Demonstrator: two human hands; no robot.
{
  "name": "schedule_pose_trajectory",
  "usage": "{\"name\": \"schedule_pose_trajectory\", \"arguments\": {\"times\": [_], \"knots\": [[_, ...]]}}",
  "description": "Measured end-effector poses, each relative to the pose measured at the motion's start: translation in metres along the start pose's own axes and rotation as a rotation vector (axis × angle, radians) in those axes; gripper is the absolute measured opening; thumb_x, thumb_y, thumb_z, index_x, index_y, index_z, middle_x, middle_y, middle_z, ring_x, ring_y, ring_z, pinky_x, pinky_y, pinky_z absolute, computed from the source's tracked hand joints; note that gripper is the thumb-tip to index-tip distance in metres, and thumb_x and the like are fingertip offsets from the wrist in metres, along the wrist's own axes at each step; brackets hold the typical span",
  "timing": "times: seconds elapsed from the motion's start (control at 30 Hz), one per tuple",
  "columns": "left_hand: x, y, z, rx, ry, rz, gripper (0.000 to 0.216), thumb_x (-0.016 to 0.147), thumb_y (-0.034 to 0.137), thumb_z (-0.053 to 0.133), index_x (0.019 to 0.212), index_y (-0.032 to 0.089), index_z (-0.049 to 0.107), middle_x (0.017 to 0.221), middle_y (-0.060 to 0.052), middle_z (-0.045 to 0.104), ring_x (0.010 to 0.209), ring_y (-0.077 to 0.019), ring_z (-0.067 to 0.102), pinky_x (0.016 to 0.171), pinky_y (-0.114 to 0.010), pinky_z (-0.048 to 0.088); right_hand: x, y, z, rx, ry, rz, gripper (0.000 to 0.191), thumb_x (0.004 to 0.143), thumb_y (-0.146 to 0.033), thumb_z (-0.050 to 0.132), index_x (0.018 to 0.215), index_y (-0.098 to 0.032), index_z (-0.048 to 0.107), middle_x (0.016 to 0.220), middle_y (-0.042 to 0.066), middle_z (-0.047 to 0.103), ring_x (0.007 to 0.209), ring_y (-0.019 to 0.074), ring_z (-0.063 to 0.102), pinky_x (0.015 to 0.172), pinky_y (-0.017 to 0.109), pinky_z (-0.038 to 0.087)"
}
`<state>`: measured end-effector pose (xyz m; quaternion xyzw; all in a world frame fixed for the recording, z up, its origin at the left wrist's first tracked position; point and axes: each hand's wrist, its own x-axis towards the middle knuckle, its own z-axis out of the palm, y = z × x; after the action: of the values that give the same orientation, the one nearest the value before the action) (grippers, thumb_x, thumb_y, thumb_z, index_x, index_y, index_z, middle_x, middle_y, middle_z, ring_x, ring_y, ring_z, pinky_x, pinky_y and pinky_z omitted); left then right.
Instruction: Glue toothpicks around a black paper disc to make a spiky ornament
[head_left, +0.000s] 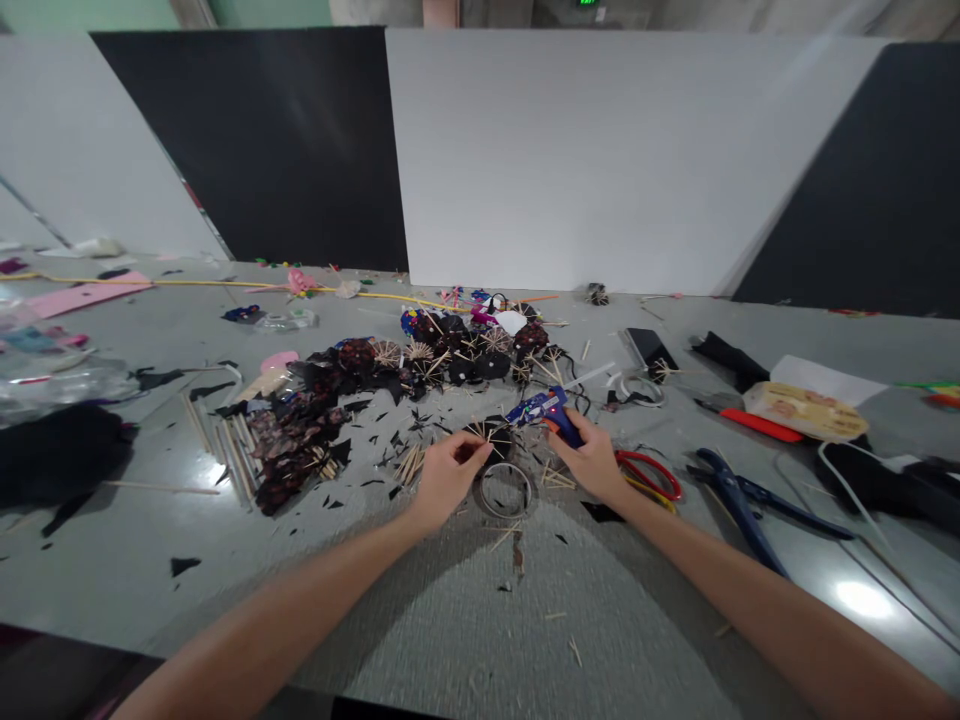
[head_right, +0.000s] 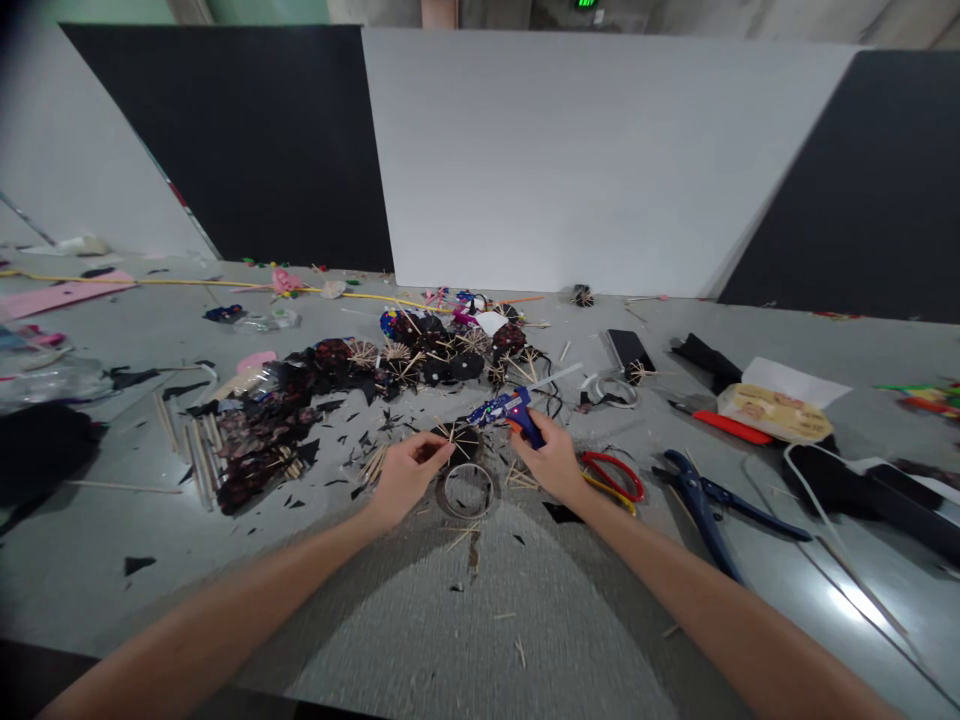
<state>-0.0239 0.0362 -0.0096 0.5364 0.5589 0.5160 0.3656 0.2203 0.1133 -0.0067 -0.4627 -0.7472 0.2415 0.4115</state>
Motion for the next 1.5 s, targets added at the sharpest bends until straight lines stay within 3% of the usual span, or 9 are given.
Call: {"name": "schedule_pose_trajectory", "arguments": {"times": [0.8, 1.5], "knots": [[-0.0004, 0.0002, 0.0015, 0.0, -0.006, -0.012, 0.021, 0.085, 0.041, 0.073, 0.083, 0.02, 0.075, 0.08, -0.002, 0.075, 0.074, -0.0183, 0.067, 0.068, -0.027, 0.048, -0.0003, 0.0021, 0.0024, 0.003, -0.011, -0.015, 0.022, 0.09, -0.04, 0.066, 0.091, -0.018, 0.065, 0.076, -0.001, 0.056, 0.067, 0.0151, 0.051, 0.064, 0.026, 0.041], [0.0001, 0.0043, -0.0003, 0.001, 0.022, -0.032, 0.023, 0.085, 0.041, 0.073, 0.079, 0.018, 0.073, 0.077, -0.002, 0.073, 0.071, -0.017, 0.065, 0.066, -0.026, 0.048, 0.0001, 0.001, 0.0025, 0.003, 0.001, 0.033, 0.039, 0.083, -0.053, 0.074, 0.097, -0.017, 0.072, 0.076, 0.0, 0.064, 0.066, 0.0168, 0.053, 0.063, 0.027, 0.045]]}}
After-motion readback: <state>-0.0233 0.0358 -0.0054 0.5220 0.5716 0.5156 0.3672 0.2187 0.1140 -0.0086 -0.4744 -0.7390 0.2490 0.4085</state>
